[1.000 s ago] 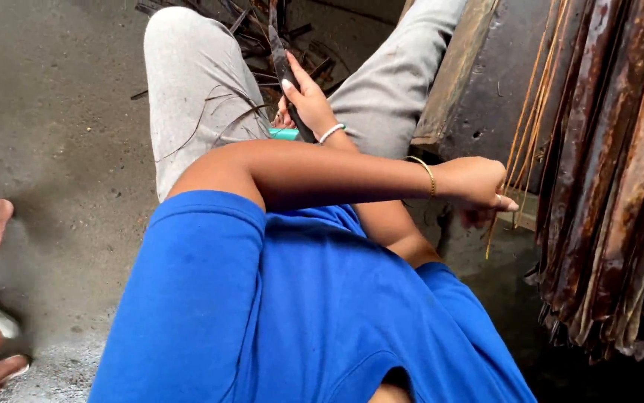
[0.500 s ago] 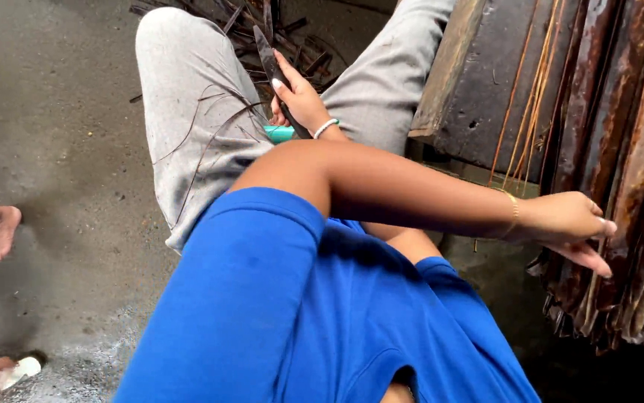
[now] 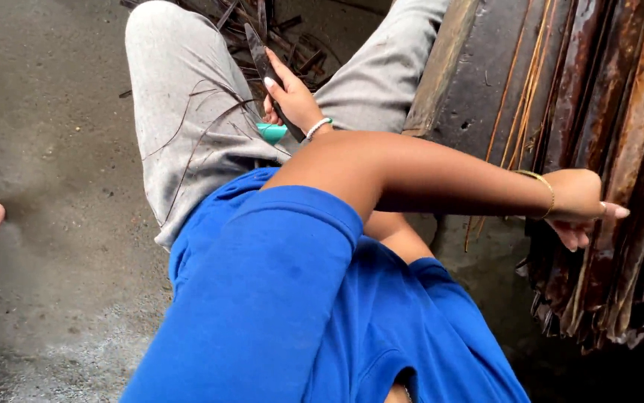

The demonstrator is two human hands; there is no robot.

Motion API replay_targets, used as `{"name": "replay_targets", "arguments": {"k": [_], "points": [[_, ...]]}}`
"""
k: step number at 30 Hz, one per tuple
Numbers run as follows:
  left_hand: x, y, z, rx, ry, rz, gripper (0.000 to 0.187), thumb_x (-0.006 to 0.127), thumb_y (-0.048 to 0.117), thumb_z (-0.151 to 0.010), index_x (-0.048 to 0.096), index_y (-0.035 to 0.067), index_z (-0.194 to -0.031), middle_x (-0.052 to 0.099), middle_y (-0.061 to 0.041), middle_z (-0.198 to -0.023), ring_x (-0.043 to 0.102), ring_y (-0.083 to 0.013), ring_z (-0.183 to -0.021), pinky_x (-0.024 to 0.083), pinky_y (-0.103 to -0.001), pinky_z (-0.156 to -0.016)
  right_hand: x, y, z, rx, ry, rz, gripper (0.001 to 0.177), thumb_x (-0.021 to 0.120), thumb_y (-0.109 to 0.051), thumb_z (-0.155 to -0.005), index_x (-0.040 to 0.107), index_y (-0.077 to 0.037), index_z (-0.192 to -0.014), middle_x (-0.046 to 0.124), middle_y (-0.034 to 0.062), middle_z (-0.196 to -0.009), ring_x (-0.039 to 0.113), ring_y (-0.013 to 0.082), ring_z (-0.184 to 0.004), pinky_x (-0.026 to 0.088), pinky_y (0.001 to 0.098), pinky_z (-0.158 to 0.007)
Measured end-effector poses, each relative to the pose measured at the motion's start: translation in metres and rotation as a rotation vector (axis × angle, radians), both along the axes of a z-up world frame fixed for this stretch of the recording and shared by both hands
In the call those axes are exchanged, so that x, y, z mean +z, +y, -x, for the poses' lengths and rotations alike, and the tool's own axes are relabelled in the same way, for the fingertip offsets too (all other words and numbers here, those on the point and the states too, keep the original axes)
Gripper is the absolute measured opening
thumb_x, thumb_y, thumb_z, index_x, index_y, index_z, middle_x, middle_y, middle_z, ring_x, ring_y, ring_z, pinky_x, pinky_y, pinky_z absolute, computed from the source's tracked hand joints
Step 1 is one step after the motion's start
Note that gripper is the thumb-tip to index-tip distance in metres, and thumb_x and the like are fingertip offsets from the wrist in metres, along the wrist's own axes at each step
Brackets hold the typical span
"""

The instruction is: Stripping leaves or outer layers from thin wooden stems using a knife in a workshop environment.

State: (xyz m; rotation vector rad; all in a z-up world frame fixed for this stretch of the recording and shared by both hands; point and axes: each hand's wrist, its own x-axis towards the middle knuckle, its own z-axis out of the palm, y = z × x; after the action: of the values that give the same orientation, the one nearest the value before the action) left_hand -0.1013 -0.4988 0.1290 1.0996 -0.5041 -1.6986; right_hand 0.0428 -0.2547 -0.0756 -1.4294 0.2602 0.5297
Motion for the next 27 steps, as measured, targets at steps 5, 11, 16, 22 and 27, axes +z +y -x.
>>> {"name": "replay_targets", "arguments": {"k": [5,11,16,22,27], "points": [[-0.027,-0.031,0.0,-0.092,-0.162,-0.014,0.052,0.05,0.039,-0.089,0.065,-0.004,-0.062,0.08,-0.022,-0.064,0.079,-0.0295,-0.048,0.058,-0.026,-0.042,-0.009,0.0,0.0,0.01,-0.03,0.003,0.061,0.042,-0.018,-0.11,0.018,-0.029,-0.165,0.067,0.0064,-0.07,0.062,0.0131,-0.05,0.055,0.0259,-0.046],[0.019,0.011,-0.01,-0.03,-0.102,-0.061,0.039,0.038,0.006,-0.086,0.069,-0.013,-0.072,0.082,-0.031,-0.074,0.077,-0.0271,-0.048,0.053,-0.024,-0.038,0.003,0.001,0.001,0.026,0.001,0.011,0.062,0.041,-0.019,-0.11,0.016,-0.03,-0.166,0.065,0.0055,-0.07,0.061,0.0129,-0.052,0.055,0.0256,-0.049],[0.011,0.015,-0.008,0.126,0.274,-0.122,0.043,0.03,0.022,-0.098,0.047,-0.006,-0.126,0.08,-0.018,-0.091,0.063,-0.0294,-0.055,0.06,-0.055,-0.061,0.01,0.005,0.004,-0.041,0.037,-0.103,0.062,0.041,-0.015,-0.109,0.019,-0.03,-0.165,0.056,0.0069,-0.066,0.054,0.0171,-0.055,0.065,0.038,-0.072],[0.059,0.144,-0.054,0.035,0.403,0.095,0.087,0.045,-0.01,-0.098,-0.001,0.037,-0.155,0.064,-0.018,-0.122,0.073,-0.0344,-0.098,0.062,-0.061,-0.085,0.012,0.004,0.002,0.016,-0.015,-0.003,0.062,0.04,-0.016,-0.109,0.017,-0.025,-0.166,0.063,0.0065,-0.068,0.065,0.0169,-0.06,0.058,0.0288,-0.069],[0.0,0.229,-0.106,0.38,0.168,0.329,0.073,0.057,0.01,-0.1,0.017,0.025,-0.16,0.059,-0.008,-0.126,0.078,-0.0249,-0.096,0.062,-0.035,-0.073,-0.016,0.001,-0.001,-0.016,-0.016,-0.058,0.063,0.041,-0.014,-0.11,0.016,-0.027,-0.166,0.061,0.0098,-0.068,0.057,0.0163,-0.052,0.05,0.0288,-0.047]]}}
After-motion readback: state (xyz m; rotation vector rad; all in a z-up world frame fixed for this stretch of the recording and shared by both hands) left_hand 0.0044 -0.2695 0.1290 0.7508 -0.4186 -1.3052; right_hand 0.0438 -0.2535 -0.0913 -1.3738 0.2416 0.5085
